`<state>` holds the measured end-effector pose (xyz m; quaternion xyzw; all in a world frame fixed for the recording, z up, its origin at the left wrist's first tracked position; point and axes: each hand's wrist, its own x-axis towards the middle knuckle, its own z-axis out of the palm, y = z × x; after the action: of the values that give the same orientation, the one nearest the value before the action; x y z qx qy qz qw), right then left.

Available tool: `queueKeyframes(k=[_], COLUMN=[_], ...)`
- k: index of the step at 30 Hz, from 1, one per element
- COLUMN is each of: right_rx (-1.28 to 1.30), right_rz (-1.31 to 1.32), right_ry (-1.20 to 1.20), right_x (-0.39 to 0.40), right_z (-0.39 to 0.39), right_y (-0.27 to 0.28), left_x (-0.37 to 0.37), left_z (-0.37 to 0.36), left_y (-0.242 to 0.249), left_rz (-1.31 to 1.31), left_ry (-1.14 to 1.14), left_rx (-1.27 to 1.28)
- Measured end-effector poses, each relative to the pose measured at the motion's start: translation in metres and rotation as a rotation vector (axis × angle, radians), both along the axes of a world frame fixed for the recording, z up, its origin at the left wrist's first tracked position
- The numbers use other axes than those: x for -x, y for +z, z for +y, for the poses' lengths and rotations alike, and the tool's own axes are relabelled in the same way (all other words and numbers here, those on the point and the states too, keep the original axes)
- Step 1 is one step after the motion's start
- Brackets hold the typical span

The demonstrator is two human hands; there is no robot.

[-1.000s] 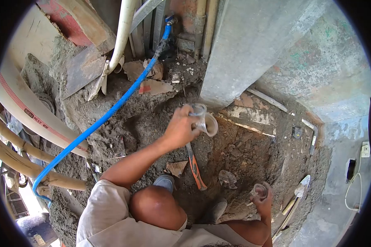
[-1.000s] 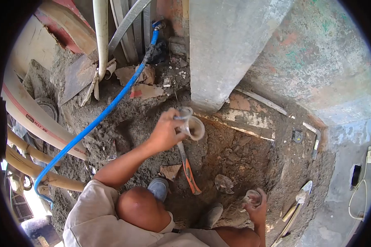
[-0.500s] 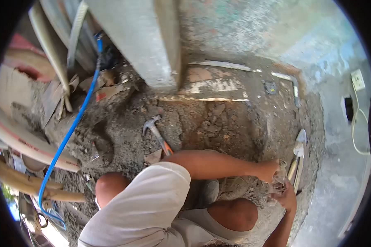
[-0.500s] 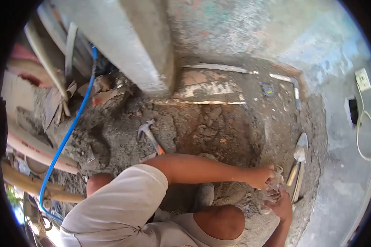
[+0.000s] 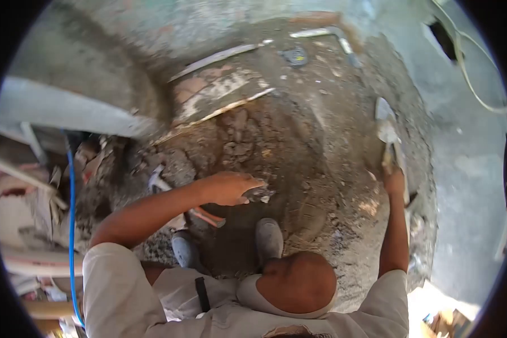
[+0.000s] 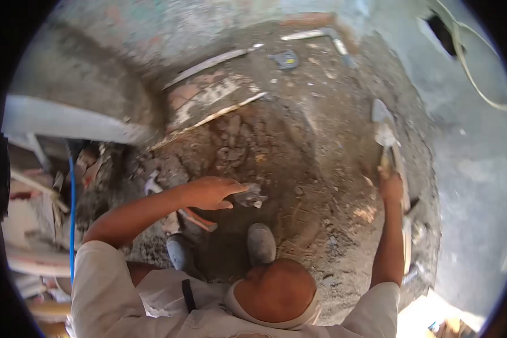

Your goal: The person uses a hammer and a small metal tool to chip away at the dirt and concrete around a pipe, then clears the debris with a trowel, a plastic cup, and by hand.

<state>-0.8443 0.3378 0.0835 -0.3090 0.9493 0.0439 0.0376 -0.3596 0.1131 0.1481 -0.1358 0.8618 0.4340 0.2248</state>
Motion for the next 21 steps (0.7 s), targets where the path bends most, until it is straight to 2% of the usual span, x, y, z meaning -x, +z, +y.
queueKeyframes(k=[1,2,3,5,6,7,8,9,10,11,13,14,15,17,18,19,20,21], right_rx=[0.039,-0.053,0.079,0.042,0.089,0.252,0.323,0.390,0.198,-0.043,-0.010,-0.014,-0.021,-0.152,-0.256,-0.369,-0.520,-0.577], right_rz=[-0.093,-0.174,-0.095,-0.119,-0.009,0.089,0.028,-0.034,-0.396,-0.671,-0.446,-0.615,-0.892,-1.145,-1.109,-1.301,-1.279,-1.187], right_ry=[0.109,0.062,0.198,0.089,0.206,0.342,0.422,0.493,0.321,0.111,0.759,0.857,0.854,0.962,1.075,1.041,1.000,1.065], right_x=[0.008,0.038,0.088,0.064,0.084,0.084,0.059,0.006,-0.061,-0.128,-0.183,-0.240,-0.276,-0.345,-0.375,-0.413,-0.451,-0.479], right_z=[-0.015,-0.019,-0.003,-0.020,-0.007,0.000,-0.012,-0.015,-0.045,-0.075,-0.093,-0.119,-0.139,-0.177,-0.195,-0.217,-0.237,-0.253], right_y=[-0.017,-0.050,-0.102,-0.067,-0.080,-0.085,-0.074,-0.037,0.013,0.063,0.044,0.067,0.065,0.059,0.063,0.076,0.104,0.118], left_x=[-0.046,-0.091,-0.135,-0.208,-0.236,-0.259,-0.281,-0.301,-0.315,-0.326,-0.340,-0.342,-0.341,-0.341,-0.343,-0.344,-0.346,-0.350], left_z=[-0.013,-0.017,-0.014,0.001,0.013,0.026,0.040,0.054,0.068,0.082,0.103,0.110,0.113,0.120,0.118,0.112,0.105,0.095], left_y=[0.016,0.033,0.049,0.080,0.102,0.121,0.129,0.135,0.138,0.136,0.124,0.118,0.113,0.102,0.099,0.098,0.097,0.091], left_rz=[-0.105,-0.200,-0.254,-0.245,-0.238,-0.223,-0.232,-0.234,-0.235,-0.238,-0.235,-0.218,-0.222,-0.227,-0.214,-0.203,-0.189,-0.136], left_ry=[0.090,0.178,0.292,0.466,0.622,0.763,0.807,0.998,1.186,1.212,1.340,1.362,1.323,1.225,1.231,1.196,1.164,1.161], left_rx=[0.039,0.068,0.080,0.284,0.327,0.363,0.363,0.350,0.333,0.328,0.262,0.264,0.281,0.372,0.372,0.491,0.614,0.725])
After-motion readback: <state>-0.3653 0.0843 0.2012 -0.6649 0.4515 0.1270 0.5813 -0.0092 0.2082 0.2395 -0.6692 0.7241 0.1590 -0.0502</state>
